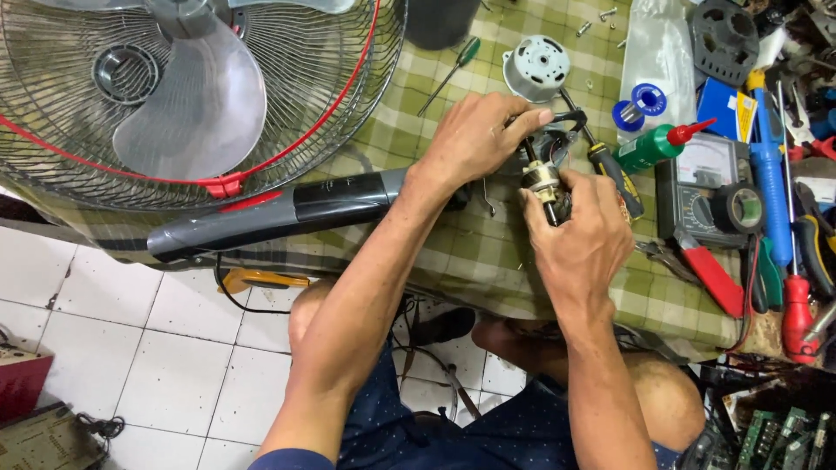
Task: The person disassembles a small electrical motor, removes the rotor, and applies lubricant to the shaft. They then reassemble the motor components on a cluttered workbench.
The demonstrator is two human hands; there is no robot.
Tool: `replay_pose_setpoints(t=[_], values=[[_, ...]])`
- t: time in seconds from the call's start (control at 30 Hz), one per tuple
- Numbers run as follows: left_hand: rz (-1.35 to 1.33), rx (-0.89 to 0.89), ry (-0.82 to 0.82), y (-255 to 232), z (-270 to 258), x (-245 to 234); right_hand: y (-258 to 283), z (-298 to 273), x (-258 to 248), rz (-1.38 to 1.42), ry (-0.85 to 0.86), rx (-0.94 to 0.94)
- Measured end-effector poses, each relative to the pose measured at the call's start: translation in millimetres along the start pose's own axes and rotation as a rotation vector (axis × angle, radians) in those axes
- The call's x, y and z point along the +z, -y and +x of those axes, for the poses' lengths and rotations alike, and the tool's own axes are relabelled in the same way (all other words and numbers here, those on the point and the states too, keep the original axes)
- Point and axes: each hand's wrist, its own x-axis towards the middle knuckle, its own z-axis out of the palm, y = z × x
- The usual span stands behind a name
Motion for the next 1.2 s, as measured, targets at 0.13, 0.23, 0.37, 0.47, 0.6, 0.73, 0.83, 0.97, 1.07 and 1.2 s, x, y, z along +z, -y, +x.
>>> replay_pose_setpoints(t=[0.13, 0.23, 0.37, 0.47, 0.6, 0.73, 0.83, 0.97, 1.07, 1.2], values=[[-0.021, -0.001, -0.011, 5, 3, 6, -8, 4, 18, -0.077, -0.001, -0.054], [-0.018, -0.012, -0.016, 7, 2, 5, -16, 6, 23, -0.041, -0.003, -0.053], [-0.019, 0.040, 0.038, -3, -9, -3, -7, 5, 11, -0.007, 0.009, -0.037], [0.005, 0.069, 0.086, -7, -18, -10, -11, -4, 15, -0.018, -0.001, -0.024], [0.087, 0.112, 0.177, -10, -20, -21, 0, -9, 4, -0.013, 0.016, 0.022], [0.117, 0.094, 0.183, -1, -10, -14, -9, -27, 18, -0.017, -0.006, 0.031], [0.118, 0.058, 0.145, -7, -13, -21, -1, -28, 13, -0.008, 0.054, 0.059], [0.114, 0.041, 0.157, -10, -9, -23, -7, -31, 19, -0.044, 0.126, 0.083], [0.101, 0.015, 0.179, -9, -12, -23, -10, -30, 15, -0.036, 0.108, 0.074], [0.116, 0.015, 0.182, -15, -15, -28, -4, -19, 5, -0.006, 0.052, 0.054]])
